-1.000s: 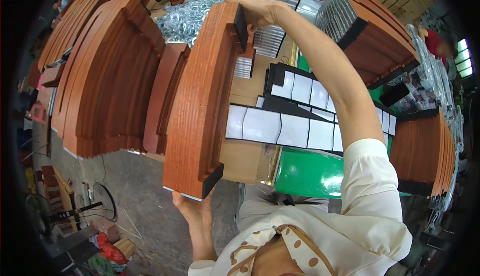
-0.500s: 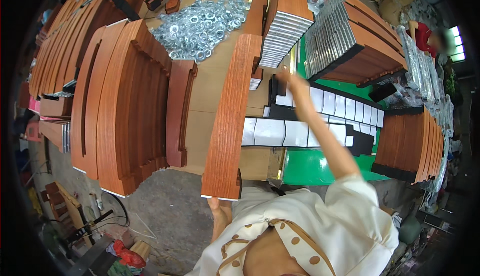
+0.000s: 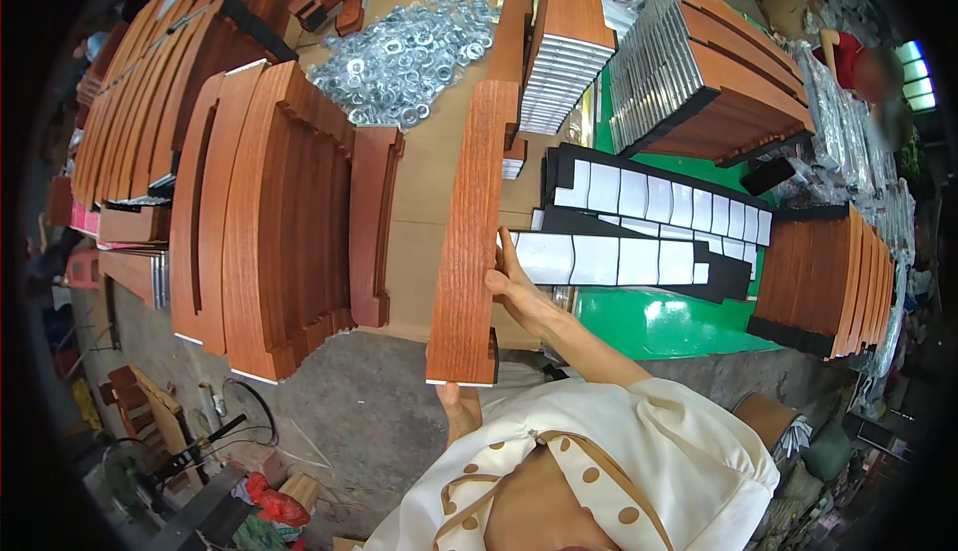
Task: The person is attaching black strips to wooden furniture components and stacking them.
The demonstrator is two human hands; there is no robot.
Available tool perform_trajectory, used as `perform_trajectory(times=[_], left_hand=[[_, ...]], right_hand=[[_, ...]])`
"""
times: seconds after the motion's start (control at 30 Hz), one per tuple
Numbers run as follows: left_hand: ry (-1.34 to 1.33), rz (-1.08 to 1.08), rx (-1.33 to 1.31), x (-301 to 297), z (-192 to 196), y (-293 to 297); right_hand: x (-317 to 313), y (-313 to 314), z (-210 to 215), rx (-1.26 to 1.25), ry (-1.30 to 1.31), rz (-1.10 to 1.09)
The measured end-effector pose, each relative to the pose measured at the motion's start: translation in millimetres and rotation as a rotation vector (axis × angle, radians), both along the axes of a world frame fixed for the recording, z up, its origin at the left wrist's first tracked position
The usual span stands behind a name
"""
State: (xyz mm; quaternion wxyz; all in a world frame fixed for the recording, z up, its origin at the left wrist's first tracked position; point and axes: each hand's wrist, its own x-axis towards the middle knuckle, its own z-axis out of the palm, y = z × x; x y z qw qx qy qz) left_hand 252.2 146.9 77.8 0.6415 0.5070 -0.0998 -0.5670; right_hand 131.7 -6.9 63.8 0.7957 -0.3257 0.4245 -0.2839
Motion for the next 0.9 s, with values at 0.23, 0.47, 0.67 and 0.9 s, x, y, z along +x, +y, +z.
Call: perform_trajectory(times=[0.23, 0.47, 0.67, 0.9], left_hand=[[-0.004, 0.037, -0.064, -3.3, 0.3, -9.5], [-0.033, 0.022, -0.009, -6.9, 19.5, -88.5], [-0.006, -0.096, 0.047, 11.6, 20.0, -201.6], [0.022, -0.236, 0.026, 16.3, 16.6, -275.5]], right_hand=[[1.3, -7.0, 22.6, -0.039, 0.024, -0.102], [23.2, -97.0, 53.6, -0.112, -0.037, -0.122], [30.3, -199.7, 44.6, -0.166, 0.012, -0.259], [29.0, -267.4, 19.1, -0.224, 0.000, -0.398]])
